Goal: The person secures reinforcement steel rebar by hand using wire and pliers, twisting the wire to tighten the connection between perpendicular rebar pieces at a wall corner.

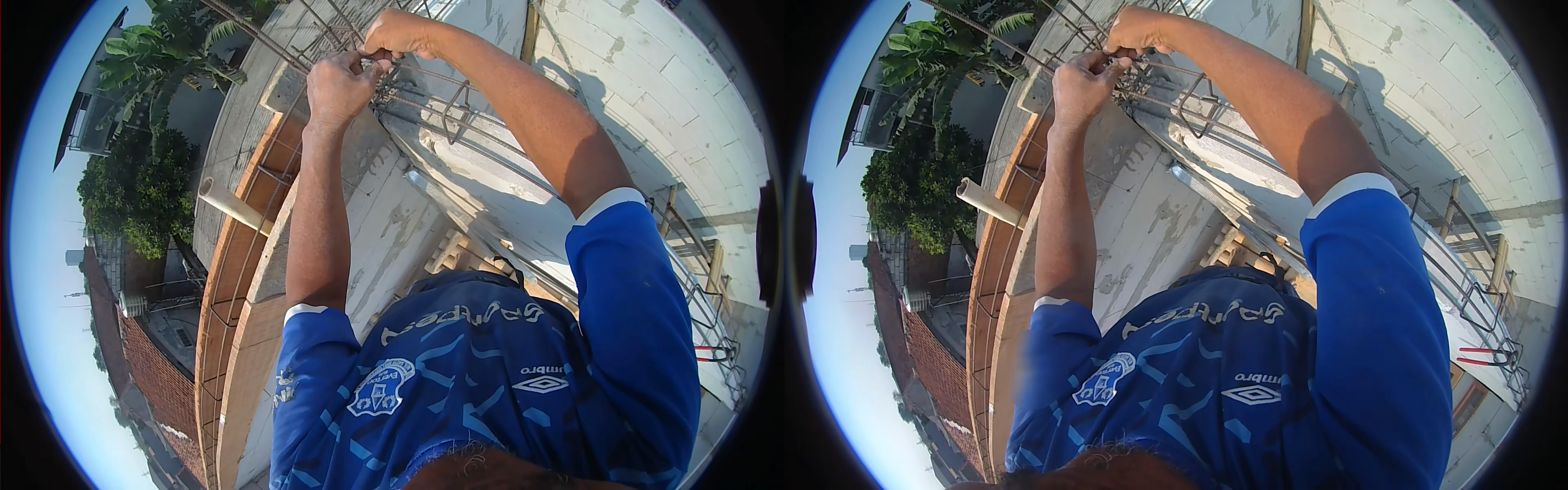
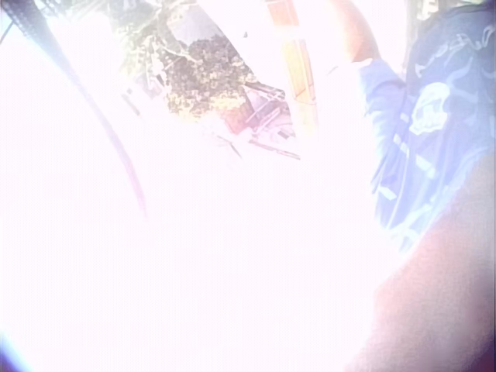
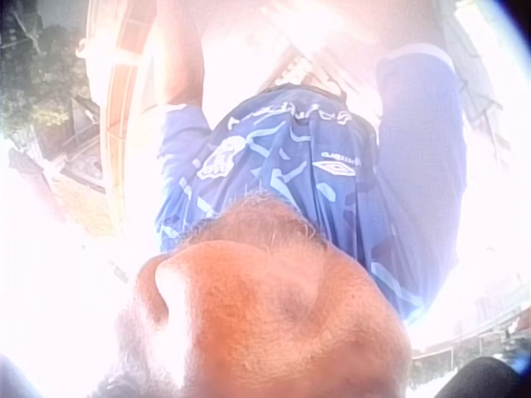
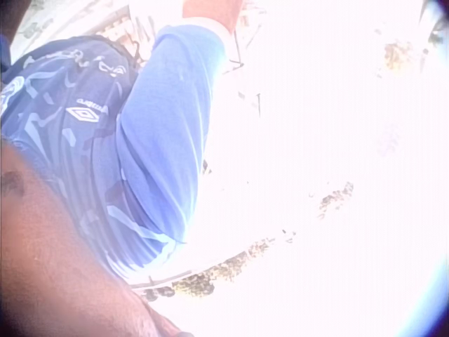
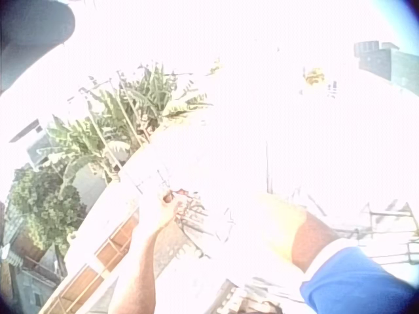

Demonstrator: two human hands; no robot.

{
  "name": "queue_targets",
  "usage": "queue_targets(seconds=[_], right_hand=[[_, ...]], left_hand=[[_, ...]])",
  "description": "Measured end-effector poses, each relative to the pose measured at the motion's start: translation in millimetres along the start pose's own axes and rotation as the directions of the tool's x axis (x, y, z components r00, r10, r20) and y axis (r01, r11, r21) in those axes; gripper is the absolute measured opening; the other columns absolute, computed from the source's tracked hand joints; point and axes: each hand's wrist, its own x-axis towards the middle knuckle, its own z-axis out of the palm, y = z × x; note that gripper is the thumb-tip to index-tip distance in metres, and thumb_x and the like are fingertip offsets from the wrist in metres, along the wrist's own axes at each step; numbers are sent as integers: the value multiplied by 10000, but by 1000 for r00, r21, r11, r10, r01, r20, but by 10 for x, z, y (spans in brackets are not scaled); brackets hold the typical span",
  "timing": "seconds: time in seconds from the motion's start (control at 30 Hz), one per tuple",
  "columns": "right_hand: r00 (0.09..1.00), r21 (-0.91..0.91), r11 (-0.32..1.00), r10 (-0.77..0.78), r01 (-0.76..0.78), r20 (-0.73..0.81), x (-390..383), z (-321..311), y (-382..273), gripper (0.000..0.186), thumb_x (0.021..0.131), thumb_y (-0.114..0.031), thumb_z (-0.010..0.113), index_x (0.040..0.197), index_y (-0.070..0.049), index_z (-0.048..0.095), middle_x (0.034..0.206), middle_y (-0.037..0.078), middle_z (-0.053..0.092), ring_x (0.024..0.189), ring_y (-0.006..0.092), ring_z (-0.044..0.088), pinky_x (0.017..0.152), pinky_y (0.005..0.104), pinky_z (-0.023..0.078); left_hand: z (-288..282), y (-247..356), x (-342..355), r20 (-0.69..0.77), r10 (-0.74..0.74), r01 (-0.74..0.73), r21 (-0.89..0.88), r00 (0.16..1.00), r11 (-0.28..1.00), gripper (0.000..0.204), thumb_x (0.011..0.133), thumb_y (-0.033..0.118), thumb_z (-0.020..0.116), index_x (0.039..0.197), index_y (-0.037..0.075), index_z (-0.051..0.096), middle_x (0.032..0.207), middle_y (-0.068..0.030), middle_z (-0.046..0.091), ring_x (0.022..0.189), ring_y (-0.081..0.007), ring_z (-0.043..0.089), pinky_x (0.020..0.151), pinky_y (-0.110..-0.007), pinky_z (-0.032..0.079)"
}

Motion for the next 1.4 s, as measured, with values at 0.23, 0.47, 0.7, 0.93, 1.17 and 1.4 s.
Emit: queue_targets(seconds=[0.23, 0.47, 0.7, 0.93, 1.17, 1.4], right_hand=[[970, 30, 988, 153, -150, -187, 137, 94, 129, 173, 809, -132, 677, 692, -4, 679, 647, 54, 611, 561, 121, 502, 521, 281, 421], [987, -124, 982, 129, -140, -95, 217, 87, 87, 149, 760, -102, 646, 674, 21, 649, 627, 92, 606, 543, 175, 558, 495, 327, 460], [963, -854, 497, -268, 152, 16, 47, 274, -208, 121, 678, -62, 616, 712, 5, 711, 726, 244, 667, 750, 373, 693, 723, 471, 552], [976, -904, 424, -214, 60, -36, -31, 421, -258, 176, 755, -111, 643, 870, -39, 756, 907, 192, 724, 909, 349, 713, 809, 442, 571], [947, -913, 374, -320, 159, 34, -14, 418, -161, 138, 739, -120, 690, 807, -9, 736, 850, 219, 704, 862, 364, 708, 789, 445, 567], [975, -881, 473, -207, 30, -77, 233, 334, -116, 173, 723, -144, 715, 705, 27, 700, 698, 226, 673, 666, 341, 685, 629, 424, 543]], left_hand=[[80, 5, 40, -103, -75, 76, 0, 992, 997, 294, 912, 303, 631, 1011, 57, 759, 867, -214, 713, 846, -397, 690, 767, -418, 527], [99, -87, 31, -218, -200, 189, -70, 955, 979, 249, 909, 280, 637, 932, 75, 777, 845, -221, 712, 854, -403, 693, 803, -456, 537], [68, -69, 8, -252, -229, 241, 18, 940, 970, 228, 888, 270, 654, 947, 94, 785, 847, -219, 710, 825, -386, 696, 788, -439, 536], [39, 5, 56, -246, -237, 239, -21, 940, 971, 209, 872, 219, 638, 940, 83, 782, 868, -231, 706, 863, -406, 691, 813, -455, 534], [-66, 286, -384, -326, -135, 92, -144, 936, 985, 325, 862, 126, 631, 1161, 20, 699, 1050, -213, 711, 982, -388, 677, 888, -446, 519], [434, 550, -1114, -14, -454, 218, -864, 891, 454, 606, 905, 398, 710, 1224, -97, 568, 1057, -212, 661, 818, -218, 688, 634, -285, 543]])
